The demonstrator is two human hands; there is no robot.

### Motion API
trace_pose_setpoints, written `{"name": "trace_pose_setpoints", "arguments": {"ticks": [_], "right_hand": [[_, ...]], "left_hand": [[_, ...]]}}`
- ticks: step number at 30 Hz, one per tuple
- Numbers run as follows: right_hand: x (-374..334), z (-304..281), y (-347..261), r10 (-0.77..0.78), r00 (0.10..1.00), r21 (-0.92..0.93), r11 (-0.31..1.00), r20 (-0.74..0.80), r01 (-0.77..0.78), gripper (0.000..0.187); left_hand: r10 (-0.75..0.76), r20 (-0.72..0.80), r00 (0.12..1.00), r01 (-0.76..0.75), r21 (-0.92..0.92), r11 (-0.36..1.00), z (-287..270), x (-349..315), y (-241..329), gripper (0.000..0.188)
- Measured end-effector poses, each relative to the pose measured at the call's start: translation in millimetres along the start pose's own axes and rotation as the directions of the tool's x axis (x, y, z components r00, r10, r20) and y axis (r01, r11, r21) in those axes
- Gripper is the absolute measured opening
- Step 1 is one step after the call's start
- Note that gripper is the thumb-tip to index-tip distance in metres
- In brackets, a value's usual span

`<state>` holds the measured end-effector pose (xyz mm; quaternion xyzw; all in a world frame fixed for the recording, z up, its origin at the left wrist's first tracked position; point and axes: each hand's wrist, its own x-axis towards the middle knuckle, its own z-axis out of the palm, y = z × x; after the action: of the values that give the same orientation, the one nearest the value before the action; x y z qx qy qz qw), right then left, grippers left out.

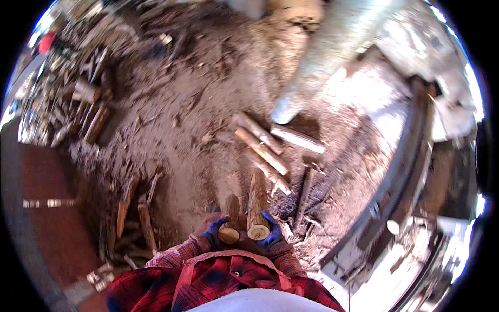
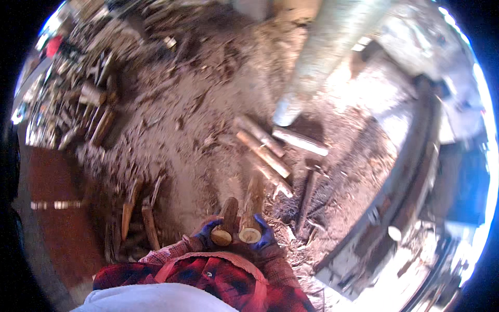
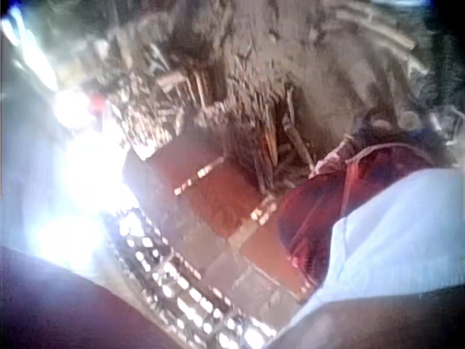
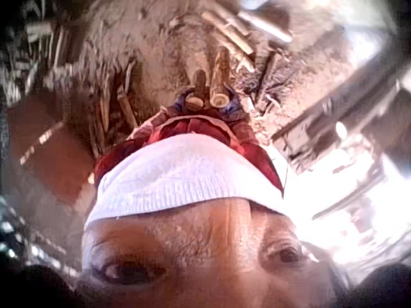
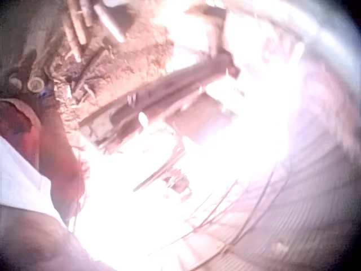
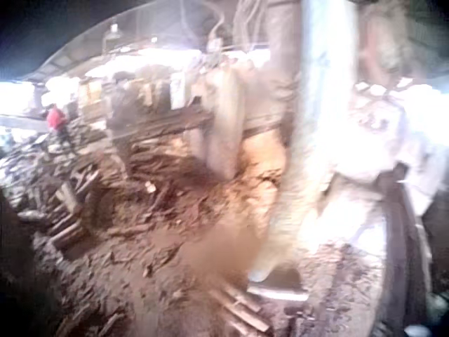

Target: The person repeatedly picks up logs from a pile and feeds them into a wood chipper. The person uses both hands to handle the logs, positioning them into the machine's intake. The scene shows a continuous cycle of picking, feeding, and retrieving new logs.

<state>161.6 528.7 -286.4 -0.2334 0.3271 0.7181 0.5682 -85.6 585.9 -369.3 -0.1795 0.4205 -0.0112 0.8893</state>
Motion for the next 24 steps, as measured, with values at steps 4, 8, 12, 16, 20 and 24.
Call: {"name": "trace_pose_setpoints", "arguments": {"ticks": [4,8,12,16,20,24], "right_hand": [[-69,6,5,-0.482,0.831,-0.267,0.792,0.276,0.548,0.044],[-153,-28,4,-0.774,0.195,-0.632,-0.315,0.603,0.708,0.06],[-246,-7,35,-0.959,0.13,-0.536,-0.027,0.253,0.844,0.073],[-334,5,58,-0.935,-0.16,-0.596,-0.327,0.316,0.733,0.082],[-373,-27,39,-0.918,-0.264,-0.699,-0.396,0.296,0.596,0.086],[-381,-35,4,-0.986,-0.081,-0.889,-0.165,0.144,0.428,0.096]], "left_hand": [[-0.203,-0.045,0.978,0.208,0.179,0.962,12,7,2,0.049],[-0.035,0.094,0.995,-0.021,0.535,0.845,40,-36,15,0.045],[0.002,0.122,0.993,-0.072,0.569,0.819,-69,23,69,0.045],[0.007,0.125,0.992,-0.074,0.54,0.838,-56,-30,60,0.045],[0.147,0.075,0.986,-0.163,0.59,0.791,-46,-68,46,0.047],[0.084,0.073,0.994,-0.109,0.511,0.852,-53,-54,25,0.053]]}}
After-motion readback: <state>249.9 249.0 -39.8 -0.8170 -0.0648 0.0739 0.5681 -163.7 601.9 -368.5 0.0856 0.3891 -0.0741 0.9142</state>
